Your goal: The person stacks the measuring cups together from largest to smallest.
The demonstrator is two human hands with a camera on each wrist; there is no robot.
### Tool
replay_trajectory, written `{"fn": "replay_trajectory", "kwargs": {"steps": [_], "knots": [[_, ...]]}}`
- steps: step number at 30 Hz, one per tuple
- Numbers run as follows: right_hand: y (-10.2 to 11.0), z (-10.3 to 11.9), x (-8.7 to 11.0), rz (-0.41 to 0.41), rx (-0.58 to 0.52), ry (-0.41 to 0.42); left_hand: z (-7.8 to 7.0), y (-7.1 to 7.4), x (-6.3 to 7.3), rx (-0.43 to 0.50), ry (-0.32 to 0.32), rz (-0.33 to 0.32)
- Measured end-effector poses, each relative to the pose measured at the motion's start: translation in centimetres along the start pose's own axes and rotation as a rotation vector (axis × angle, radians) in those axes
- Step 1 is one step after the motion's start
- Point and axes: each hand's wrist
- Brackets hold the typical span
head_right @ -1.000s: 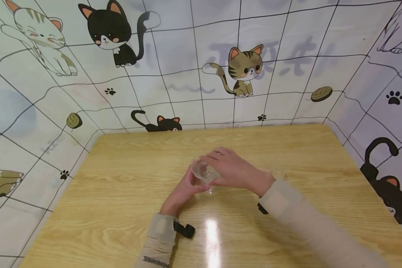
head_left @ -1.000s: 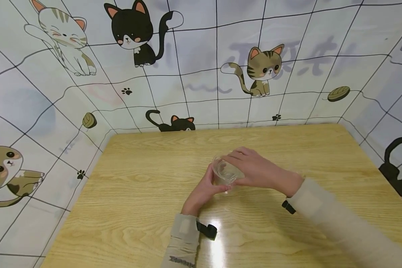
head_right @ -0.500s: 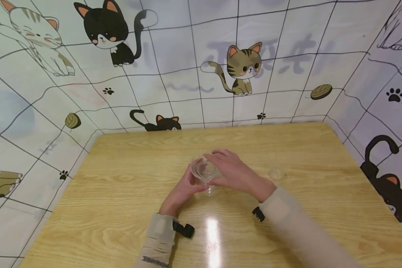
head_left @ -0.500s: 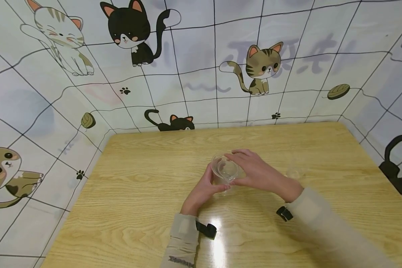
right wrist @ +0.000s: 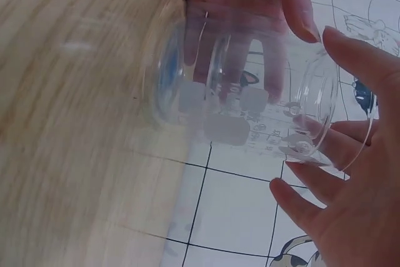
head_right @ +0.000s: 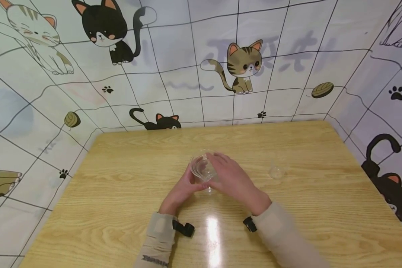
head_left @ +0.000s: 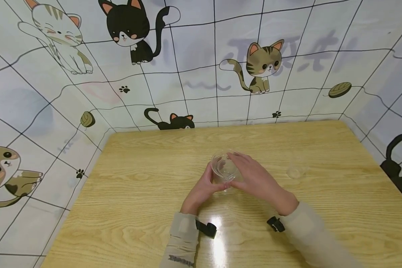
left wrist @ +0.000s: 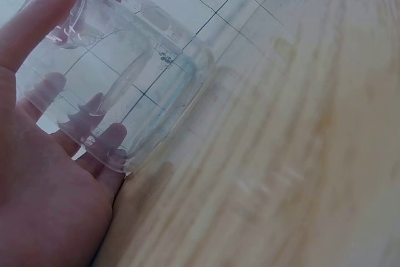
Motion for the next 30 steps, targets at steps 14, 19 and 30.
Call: {"fn": "replay_trajectory", "kwargs": {"steps": [14, 19, 30], "knots": [[-0.4, 0.1, 0.7, -0.077, 0.044, -0.014, -3.1, -0.1, 0.6, 0.018, 0.019, 0.037], [-0.4, 0.1, 0.9, -0.119, 0.071, 0.013, -3.2, -0.1, 0.5, 0.014, 0.014, 0.051], [-0.5, 0.1, 0.8, -0.171, 0.085, 0.036, -2.9, -0.1, 0.5, 0.066, 0.023, 0.052]]}}
Point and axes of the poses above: each hand's wrist, its own x-axis away from the middle knuckle, its own y-axis out of the back of the hand, z = x × y, and after that the axes turned 4 degrees about -y, right-handed
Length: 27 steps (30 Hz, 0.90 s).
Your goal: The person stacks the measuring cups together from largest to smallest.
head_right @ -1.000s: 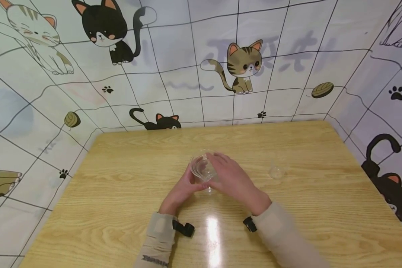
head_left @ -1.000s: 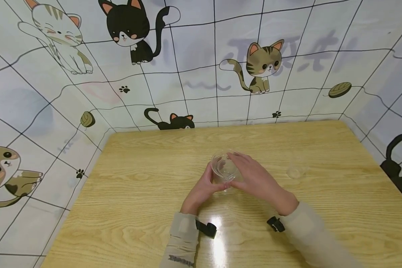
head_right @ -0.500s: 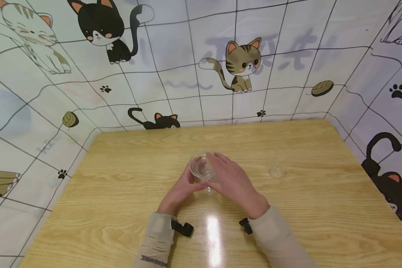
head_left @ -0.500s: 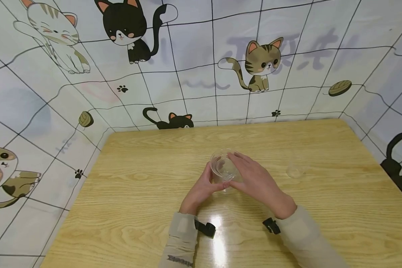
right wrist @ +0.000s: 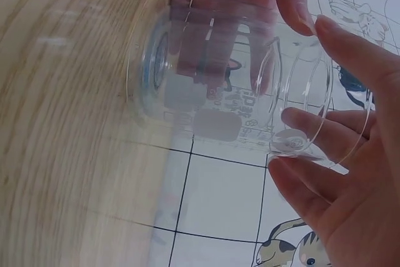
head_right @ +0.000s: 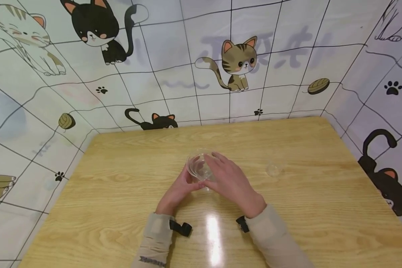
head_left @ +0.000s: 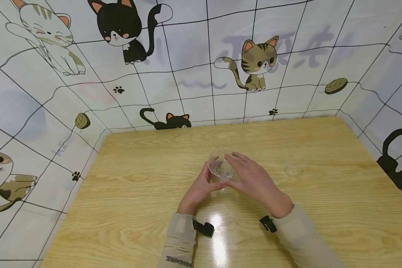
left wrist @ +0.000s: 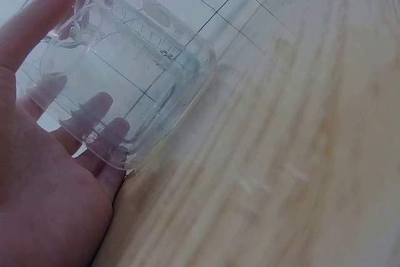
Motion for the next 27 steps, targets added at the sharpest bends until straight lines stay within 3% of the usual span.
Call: {"fn": "replay_trajectory", "kwargs": {"steps": [7, 27], "knots": [[-0.16, -0.02, -0.02, 0.027, -0.017, -0.036, 0.14, 0.04, -0.03, 0.002, -0.005, 0.004], [-0.62, -0.92, 0.11, 0.054, -0.083, 0.007, 0.06, -0.03, -0.15, -0.04, -0.015, -0.012]]}}
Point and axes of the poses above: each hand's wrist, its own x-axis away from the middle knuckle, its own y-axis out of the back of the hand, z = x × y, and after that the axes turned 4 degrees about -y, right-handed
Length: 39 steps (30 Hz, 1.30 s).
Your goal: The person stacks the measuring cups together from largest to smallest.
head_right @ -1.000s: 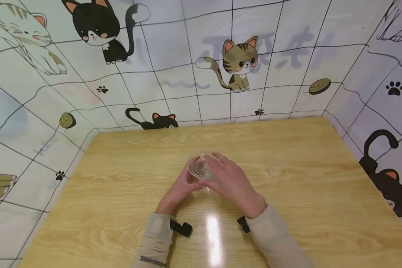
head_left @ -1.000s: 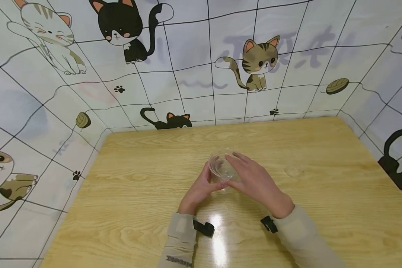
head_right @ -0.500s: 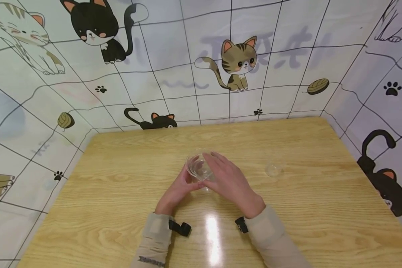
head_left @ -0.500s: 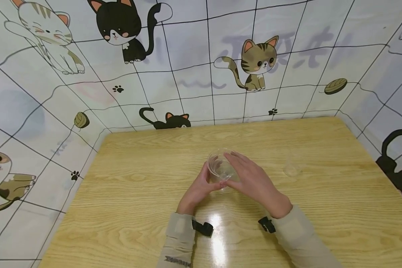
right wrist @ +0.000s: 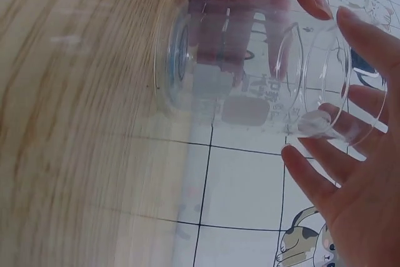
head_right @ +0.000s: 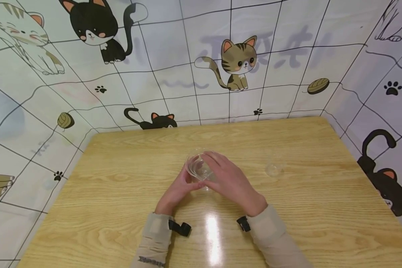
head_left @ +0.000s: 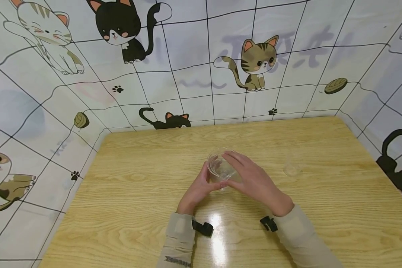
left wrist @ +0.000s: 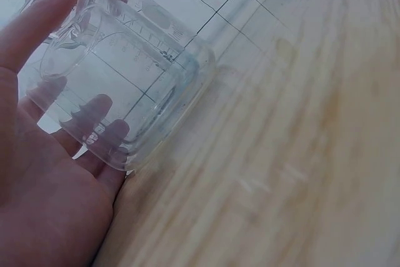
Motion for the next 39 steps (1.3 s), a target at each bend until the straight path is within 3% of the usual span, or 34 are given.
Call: {"fn": "replay_trajectory", "kwargs": {"steps": [13, 17, 25, 39], "knots": [[2.3, -1.7, 0.2, 0.028, -0.151, -0.109, -0.1, 0.1, -0.1, 0.013, -0.014, 0.015], [2.9, -3.1, 0.7, -0.022, -0.177, -0.125, 0.0, 0.0, -0.1, 0.014, -0.006, 0.009], [3.9, -5.3, 1.5, -0.16, -0.123, -0.179, -0.1, 0.0, 0.0, 0.027, 0.007, 0.012], [5.4, -7.5, 2.9, -0.242, -0.174, -0.308, -0.1, 0.1, 0.0, 0.023, 0.001, 0.009]]}}
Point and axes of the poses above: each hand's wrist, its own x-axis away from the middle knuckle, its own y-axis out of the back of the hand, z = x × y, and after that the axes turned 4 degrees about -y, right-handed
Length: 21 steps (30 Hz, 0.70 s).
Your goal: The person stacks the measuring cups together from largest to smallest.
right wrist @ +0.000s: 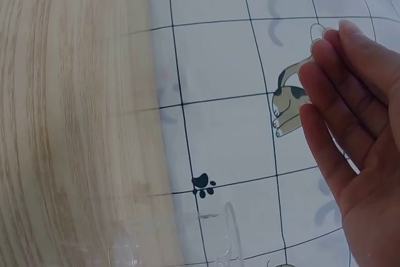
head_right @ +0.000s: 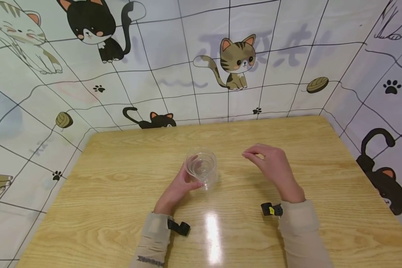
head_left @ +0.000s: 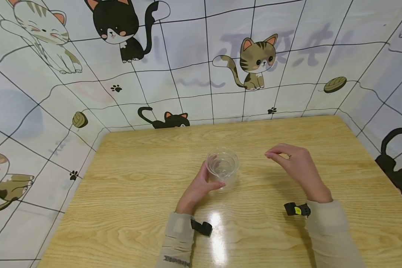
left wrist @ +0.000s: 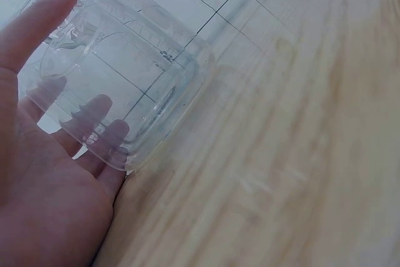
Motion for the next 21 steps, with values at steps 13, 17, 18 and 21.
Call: {"fn": "replay_trajectory", "kwargs": {"steps": [13, 17, 18, 21], "knots": [[0.8, -0.4, 0.6, -0.041, -0.033, -0.147, 0.1, -0.2, 0.0, 0.01, -0.008, 0.005], [1.2, -1.1, 1.1, -0.082, -0.042, -0.177, 0.2, -0.2, 0.0, 0.006, -0.008, -0.001], [1.3, -1.4, 1.2, -0.081, -0.041, -0.165, 0.1, -0.2, 0.0, 0.002, -0.007, -0.001], [1.5, -2.1, 1.3, -0.036, -0.025, -0.131, 0.1, -0.1, 0.1, -0.006, 0.0, -0.006]]}}
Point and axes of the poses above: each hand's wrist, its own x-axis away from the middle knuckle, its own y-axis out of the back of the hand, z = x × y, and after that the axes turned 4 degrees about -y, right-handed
